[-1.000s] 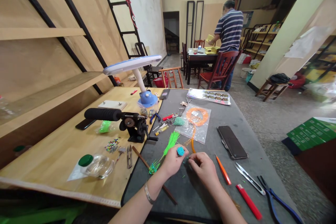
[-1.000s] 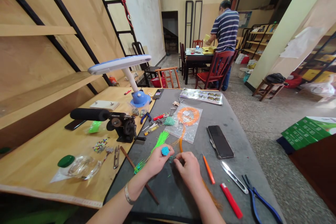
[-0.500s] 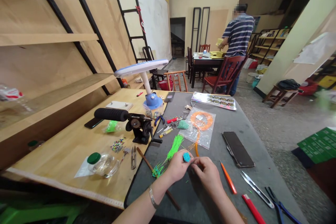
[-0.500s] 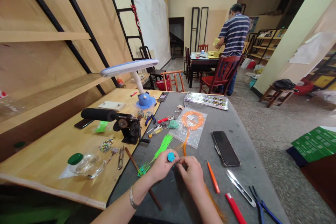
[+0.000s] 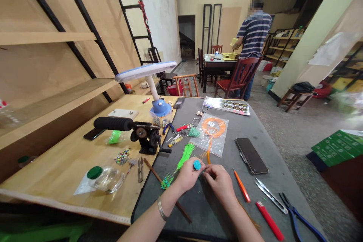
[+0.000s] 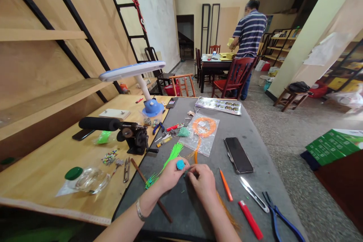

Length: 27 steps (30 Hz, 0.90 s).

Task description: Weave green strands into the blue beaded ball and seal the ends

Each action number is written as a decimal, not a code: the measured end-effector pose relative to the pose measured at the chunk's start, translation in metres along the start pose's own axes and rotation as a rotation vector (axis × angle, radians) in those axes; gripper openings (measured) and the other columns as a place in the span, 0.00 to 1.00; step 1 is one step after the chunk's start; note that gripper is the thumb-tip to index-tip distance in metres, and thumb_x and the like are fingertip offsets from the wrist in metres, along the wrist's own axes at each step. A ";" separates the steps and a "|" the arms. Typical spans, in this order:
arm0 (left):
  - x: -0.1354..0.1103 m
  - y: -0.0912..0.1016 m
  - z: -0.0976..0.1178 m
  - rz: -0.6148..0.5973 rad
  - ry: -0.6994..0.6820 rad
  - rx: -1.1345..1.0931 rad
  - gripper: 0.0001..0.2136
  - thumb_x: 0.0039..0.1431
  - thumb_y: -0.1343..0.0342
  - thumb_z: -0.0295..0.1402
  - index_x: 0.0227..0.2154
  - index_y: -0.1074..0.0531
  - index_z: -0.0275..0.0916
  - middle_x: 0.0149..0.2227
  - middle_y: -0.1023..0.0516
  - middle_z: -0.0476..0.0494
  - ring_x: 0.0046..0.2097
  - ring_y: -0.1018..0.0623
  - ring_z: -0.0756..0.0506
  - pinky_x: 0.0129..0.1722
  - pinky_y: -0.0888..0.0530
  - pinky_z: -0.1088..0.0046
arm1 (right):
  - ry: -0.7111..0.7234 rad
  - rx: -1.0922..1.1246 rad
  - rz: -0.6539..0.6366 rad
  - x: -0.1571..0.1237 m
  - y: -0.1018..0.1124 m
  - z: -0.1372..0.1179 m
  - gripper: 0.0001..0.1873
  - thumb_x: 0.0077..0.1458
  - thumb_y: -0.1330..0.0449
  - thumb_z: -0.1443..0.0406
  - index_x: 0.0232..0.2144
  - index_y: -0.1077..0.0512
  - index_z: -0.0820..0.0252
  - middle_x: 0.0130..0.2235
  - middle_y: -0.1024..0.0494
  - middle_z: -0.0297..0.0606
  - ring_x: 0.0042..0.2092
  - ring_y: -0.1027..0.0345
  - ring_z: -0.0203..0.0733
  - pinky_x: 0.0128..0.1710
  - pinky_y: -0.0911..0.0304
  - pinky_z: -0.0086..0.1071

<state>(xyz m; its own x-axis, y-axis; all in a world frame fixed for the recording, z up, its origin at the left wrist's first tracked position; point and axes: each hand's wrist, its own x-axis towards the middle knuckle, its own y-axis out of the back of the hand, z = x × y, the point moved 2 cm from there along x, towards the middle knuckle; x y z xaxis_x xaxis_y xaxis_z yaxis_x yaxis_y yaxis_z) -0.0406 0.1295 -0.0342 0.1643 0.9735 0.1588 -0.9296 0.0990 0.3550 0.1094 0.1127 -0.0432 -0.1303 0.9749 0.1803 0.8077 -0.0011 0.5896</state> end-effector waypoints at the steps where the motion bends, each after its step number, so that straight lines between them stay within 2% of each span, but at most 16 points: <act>1: 0.000 0.000 0.000 -0.004 0.000 -0.003 0.05 0.53 0.44 0.32 0.26 0.26 0.37 0.29 0.23 0.44 0.33 0.26 0.46 0.36 0.31 0.72 | -0.006 -0.004 0.009 0.001 0.000 -0.002 0.05 0.48 0.42 0.65 0.23 0.26 0.55 0.35 0.19 0.36 0.40 0.30 0.46 0.40 0.38 0.34; 8: -0.001 -0.003 0.000 0.000 0.020 0.011 0.04 0.53 0.44 0.31 0.26 0.27 0.36 0.29 0.23 0.44 0.33 0.26 0.46 0.36 0.31 0.73 | -0.065 -0.035 -0.010 -0.001 0.002 0.007 0.10 0.47 0.41 0.62 0.33 0.23 0.55 0.36 0.20 0.39 0.39 0.29 0.47 0.40 0.37 0.36; 11: -0.001 -0.005 -0.002 0.003 0.009 0.013 0.04 0.52 0.43 0.30 0.26 0.27 0.36 0.29 0.23 0.44 0.33 0.26 0.46 0.36 0.31 0.73 | -0.039 -0.032 -0.024 -0.001 0.002 0.010 0.06 0.47 0.42 0.63 0.25 0.25 0.55 0.37 0.20 0.38 0.40 0.30 0.47 0.41 0.38 0.36; 14: -0.001 -0.007 -0.002 0.007 -0.005 0.013 0.04 0.53 0.43 0.30 0.25 0.27 0.36 0.28 0.23 0.44 0.32 0.26 0.46 0.35 0.31 0.72 | -0.005 -0.021 -0.016 0.000 0.001 0.008 0.07 0.47 0.43 0.64 0.20 0.29 0.55 0.36 0.20 0.36 0.40 0.30 0.46 0.41 0.38 0.36; 25: -0.002 -0.010 -0.003 -0.020 -0.003 0.051 0.04 0.52 0.44 0.29 0.26 0.27 0.36 0.29 0.23 0.44 0.33 0.26 0.47 0.35 0.31 0.74 | -0.030 0.080 0.037 -0.003 -0.002 0.012 0.07 0.47 0.40 0.61 0.22 0.25 0.54 0.34 0.19 0.38 0.39 0.28 0.48 0.40 0.36 0.36; 27: -0.002 -0.009 -0.001 -0.025 -0.010 0.069 0.03 0.52 0.45 0.28 0.25 0.27 0.36 0.29 0.23 0.44 0.33 0.26 0.47 0.35 0.32 0.74 | -0.039 0.119 0.035 -0.005 0.001 0.014 0.05 0.45 0.39 0.61 0.25 0.23 0.54 0.35 0.19 0.38 0.39 0.28 0.48 0.41 0.36 0.37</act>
<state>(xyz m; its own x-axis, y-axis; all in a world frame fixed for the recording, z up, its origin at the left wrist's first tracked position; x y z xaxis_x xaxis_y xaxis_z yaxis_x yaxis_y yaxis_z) -0.0327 0.1269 -0.0388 0.1905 0.9688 0.1583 -0.9005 0.1083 0.4212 0.1190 0.1114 -0.0549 -0.0805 0.9827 0.1669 0.8743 -0.0108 0.4853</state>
